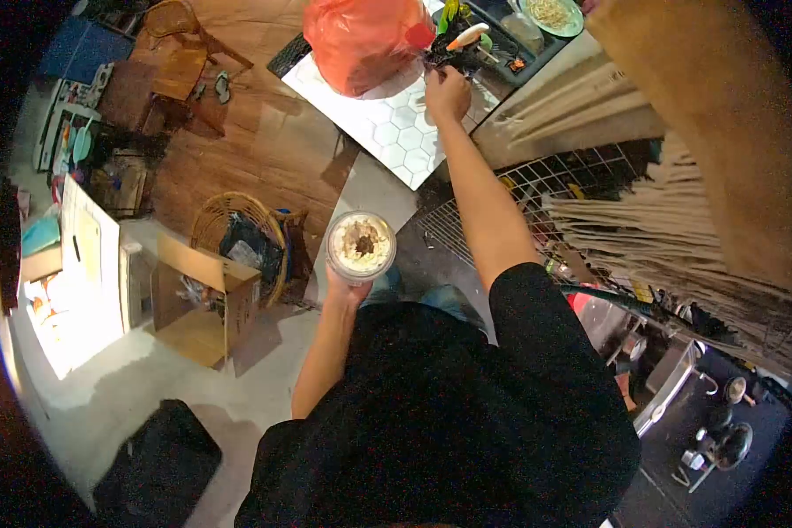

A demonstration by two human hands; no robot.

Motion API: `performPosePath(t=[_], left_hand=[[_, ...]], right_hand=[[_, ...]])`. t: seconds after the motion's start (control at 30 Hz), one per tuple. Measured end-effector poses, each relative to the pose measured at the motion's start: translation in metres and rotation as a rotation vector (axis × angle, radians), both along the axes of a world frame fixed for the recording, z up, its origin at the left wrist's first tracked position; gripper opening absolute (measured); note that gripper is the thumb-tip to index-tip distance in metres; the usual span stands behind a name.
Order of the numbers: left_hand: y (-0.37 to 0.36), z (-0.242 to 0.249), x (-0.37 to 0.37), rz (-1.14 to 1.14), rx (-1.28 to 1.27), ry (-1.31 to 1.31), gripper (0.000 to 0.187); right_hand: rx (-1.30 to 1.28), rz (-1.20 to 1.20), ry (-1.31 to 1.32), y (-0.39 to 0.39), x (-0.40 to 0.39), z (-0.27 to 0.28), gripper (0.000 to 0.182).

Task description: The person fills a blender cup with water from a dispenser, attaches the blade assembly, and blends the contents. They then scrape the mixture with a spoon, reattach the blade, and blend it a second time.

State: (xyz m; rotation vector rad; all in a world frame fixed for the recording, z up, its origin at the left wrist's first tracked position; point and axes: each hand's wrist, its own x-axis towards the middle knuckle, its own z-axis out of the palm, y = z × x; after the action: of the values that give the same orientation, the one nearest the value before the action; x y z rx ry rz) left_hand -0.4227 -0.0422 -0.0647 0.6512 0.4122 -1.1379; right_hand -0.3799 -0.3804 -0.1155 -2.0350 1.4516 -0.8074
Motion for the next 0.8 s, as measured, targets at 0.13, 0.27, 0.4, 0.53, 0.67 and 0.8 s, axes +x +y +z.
performPosePath(t=[0.13,0.27,0.4,0.53,0.67,0.8], left_hand=[[-0.015,-0.012,0.034,0.028,0.11,0.054,0.05],[-0.018,-0.022,0.054,-0.026,0.056,0.053,0.052],[-0.026,-0.037,0.065,-0.1,0.072,0.025,0.054],[-0.029,-0.045,0.069,-0.11,-0.019,0.083,0.055],[-0.043,-0.051,0.055,-0.205,-0.049,0.017,0.058],[-0.066,-0.035,0.014,-0.335,-0.117,-0.079,0.056]], right_hand=[[-0.086,-0.122,-0.015,0.008,0.0,0.006,0.024],[-0.206,-0.176,-0.182,0.015,-0.005,0.015,0.015],[-0.207,-0.227,-0.382,0.016,-0.009,0.031,0.014],[-0.298,-0.222,-0.599,0.037,-0.032,0.09,0.018],[-0.373,-0.132,-0.976,0.094,-0.091,0.16,0.02],[0.023,-0.34,-1.347,0.167,-0.182,0.189,0.028]])
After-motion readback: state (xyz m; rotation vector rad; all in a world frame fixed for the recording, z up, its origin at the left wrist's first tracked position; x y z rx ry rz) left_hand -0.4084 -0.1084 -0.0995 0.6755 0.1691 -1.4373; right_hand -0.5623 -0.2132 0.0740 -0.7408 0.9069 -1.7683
